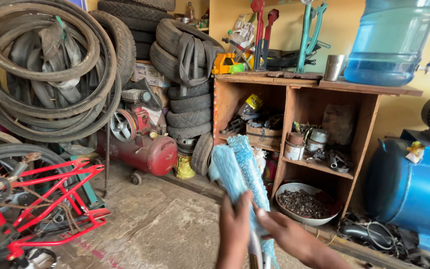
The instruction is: The person cleans a bicycle mudguard with a cloth, then picks up a brake caliper and uses a wrench to tighten a bolt on the bicycle fork. The person then attaches the mudguard to the fork using the brake caliper as a mounting bracket.
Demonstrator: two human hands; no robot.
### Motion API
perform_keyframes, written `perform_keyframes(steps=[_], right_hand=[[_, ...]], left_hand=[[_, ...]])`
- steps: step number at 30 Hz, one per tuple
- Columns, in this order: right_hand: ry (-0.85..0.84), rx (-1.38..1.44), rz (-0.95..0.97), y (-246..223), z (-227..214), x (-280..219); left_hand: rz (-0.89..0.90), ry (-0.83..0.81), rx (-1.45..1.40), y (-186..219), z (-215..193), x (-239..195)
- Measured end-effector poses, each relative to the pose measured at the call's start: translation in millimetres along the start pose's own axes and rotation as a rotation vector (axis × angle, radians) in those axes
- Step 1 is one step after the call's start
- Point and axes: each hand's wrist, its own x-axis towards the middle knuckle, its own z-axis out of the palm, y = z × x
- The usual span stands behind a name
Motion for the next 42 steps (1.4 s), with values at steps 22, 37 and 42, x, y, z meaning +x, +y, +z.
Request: perform_keyframes(steps=[22,37,42], right_hand=[[0.121,0.188,-0.328,-17,65,4],[0.398,-0.011,-0.67,-134,39,24],[0.425,0.113,-0.611,-124,53,18]], left_hand=[[-0.035,-0.051,-0.289,68,-23,60],[-0.132,0.052,-0.548,45,5,41],[-0.225,0.091,-0.525,45,4,31]])
